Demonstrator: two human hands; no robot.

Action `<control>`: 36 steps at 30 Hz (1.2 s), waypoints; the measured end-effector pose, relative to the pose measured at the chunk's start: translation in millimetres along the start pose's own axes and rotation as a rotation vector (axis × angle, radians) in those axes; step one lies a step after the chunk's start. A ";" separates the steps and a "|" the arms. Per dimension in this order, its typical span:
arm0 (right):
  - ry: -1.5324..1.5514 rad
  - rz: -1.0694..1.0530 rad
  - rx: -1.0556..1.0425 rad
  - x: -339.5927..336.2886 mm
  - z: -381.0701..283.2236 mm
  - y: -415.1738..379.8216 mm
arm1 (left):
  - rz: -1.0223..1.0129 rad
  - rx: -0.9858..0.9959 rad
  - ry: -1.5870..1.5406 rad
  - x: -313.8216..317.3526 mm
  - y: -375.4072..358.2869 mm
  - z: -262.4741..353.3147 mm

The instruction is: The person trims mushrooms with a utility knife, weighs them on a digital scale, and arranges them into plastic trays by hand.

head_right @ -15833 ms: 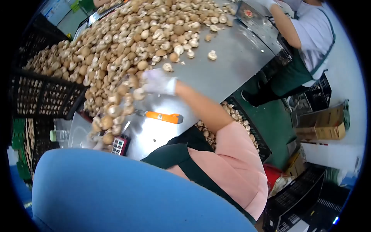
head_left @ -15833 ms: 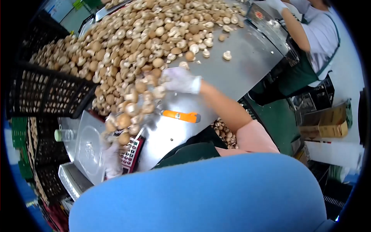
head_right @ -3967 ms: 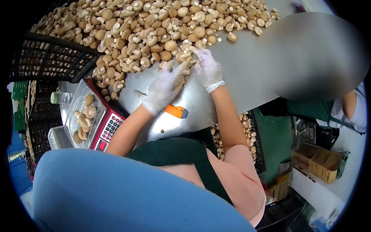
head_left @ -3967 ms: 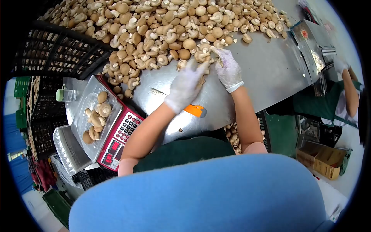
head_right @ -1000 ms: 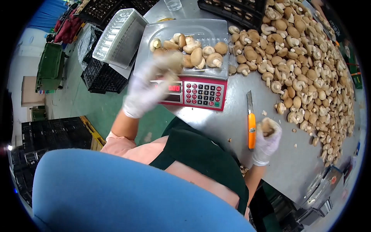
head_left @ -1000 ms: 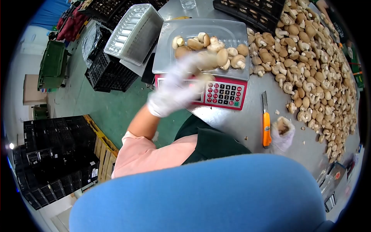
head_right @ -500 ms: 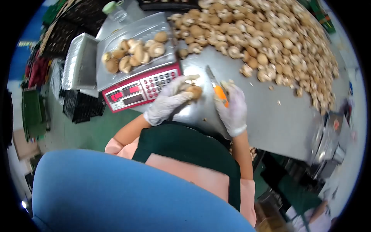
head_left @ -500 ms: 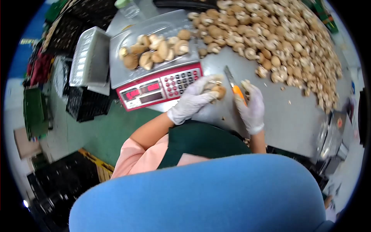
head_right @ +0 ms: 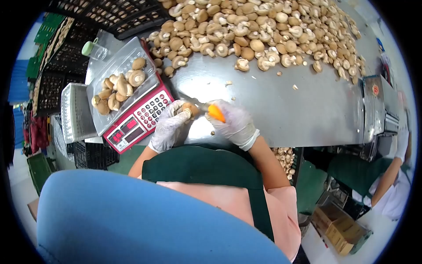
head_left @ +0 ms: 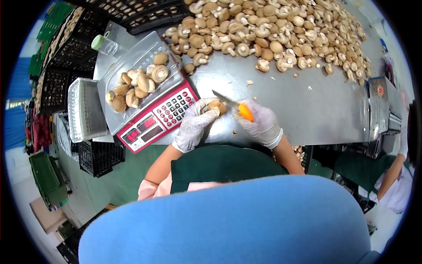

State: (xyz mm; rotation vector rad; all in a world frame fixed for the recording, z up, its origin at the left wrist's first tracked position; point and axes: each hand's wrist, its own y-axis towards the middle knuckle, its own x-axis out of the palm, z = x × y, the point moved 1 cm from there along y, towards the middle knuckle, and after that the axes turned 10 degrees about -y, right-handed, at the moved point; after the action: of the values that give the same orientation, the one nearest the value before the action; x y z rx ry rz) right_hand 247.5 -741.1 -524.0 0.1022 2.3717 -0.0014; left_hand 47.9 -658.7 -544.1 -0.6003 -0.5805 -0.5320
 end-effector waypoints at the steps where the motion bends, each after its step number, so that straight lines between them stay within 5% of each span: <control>1: -0.002 0.014 0.015 2.0 3.1 -2.3 | -0.014 -0.014 0.006 3.7 -0.5 -0.5; 3: -0.187 0.004 -0.095 7.4 10.3 -6.2 | -0.009 -0.014 0.028 12.9 -0.9 1.8; 14: -0.029 0.075 -0.108 12.6 30.1 -16.9 | -0.112 -0.065 0.049 5.4 8.7 -3.9; 17: -0.004 -0.045 0.064 4.9 46.4 -16.1 | -0.119 -0.094 -0.094 5.7 6.1 -4.1; 19: 0.080 0.171 0.492 -4.5 73.8 -19.2 | -0.256 -0.037 -0.137 -3.9 7.4 -7.8; 20: 0.080 0.171 0.489 -9.0 79.0 -20.7 | -0.280 -0.020 -0.161 -0.1 6.9 -7.1; 25: -0.135 0.193 0.265 -6.1 67.2 -20.7 | -0.237 -0.035 -0.095 7.2 12.0 -5.0; 29: 0.049 0.131 0.162 -12.0 26.7 -19.5 | -0.329 -0.091 -0.209 4.1 20.3 -7.0; 32: -0.110 0.069 -0.133 -9.5 12.7 -16.3 | -0.372 -0.171 -0.320 0.1 18.5 -11.9; 36: -0.116 0.139 -0.158 3.0 19.9 -16.9 | -0.316 -0.291 -0.139 20.3 13.9 -3.4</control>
State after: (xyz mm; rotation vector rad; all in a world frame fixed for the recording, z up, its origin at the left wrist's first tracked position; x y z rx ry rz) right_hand 258.0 -758.3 -540.9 0.1861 2.2349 0.2398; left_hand 72.1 -657.0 -538.6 -0.8315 -0.7419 -0.8866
